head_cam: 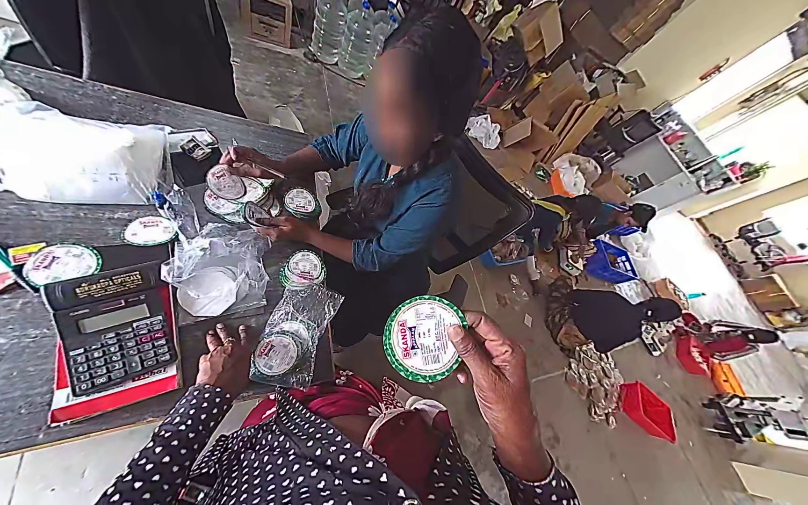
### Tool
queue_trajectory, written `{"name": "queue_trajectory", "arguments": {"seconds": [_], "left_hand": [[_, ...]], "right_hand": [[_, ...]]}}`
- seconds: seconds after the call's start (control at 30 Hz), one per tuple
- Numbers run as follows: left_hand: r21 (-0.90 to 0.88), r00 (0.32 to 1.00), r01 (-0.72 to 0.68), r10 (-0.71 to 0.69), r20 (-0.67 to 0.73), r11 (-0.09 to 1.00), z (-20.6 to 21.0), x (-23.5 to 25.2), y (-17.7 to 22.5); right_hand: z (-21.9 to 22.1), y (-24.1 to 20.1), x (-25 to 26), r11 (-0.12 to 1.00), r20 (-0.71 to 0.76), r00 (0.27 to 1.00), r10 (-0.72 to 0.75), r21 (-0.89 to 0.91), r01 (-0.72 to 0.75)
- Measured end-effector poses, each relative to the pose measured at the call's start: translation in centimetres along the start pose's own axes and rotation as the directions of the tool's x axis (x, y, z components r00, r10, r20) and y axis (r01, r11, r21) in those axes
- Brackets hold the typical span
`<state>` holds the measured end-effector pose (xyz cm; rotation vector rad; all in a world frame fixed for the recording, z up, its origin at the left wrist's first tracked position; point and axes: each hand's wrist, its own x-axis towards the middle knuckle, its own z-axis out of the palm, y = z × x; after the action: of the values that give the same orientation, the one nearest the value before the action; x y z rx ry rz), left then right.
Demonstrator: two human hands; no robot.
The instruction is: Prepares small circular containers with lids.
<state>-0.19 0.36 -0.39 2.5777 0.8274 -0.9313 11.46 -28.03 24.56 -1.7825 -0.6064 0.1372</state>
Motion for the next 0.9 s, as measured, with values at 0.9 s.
{"name": "queue_trajectory", "arguments": {"seconds": [0.9], "left_hand": [[-0.02, 1.0, 0.014, -0.014, 0.015, 1.0, -0.7, -0.7, 0.3]], "right_hand": [[0.7, 0.2, -0.1, 0.999, 0.02, 0.999, -0.027, -0.044, 0.028]]}}
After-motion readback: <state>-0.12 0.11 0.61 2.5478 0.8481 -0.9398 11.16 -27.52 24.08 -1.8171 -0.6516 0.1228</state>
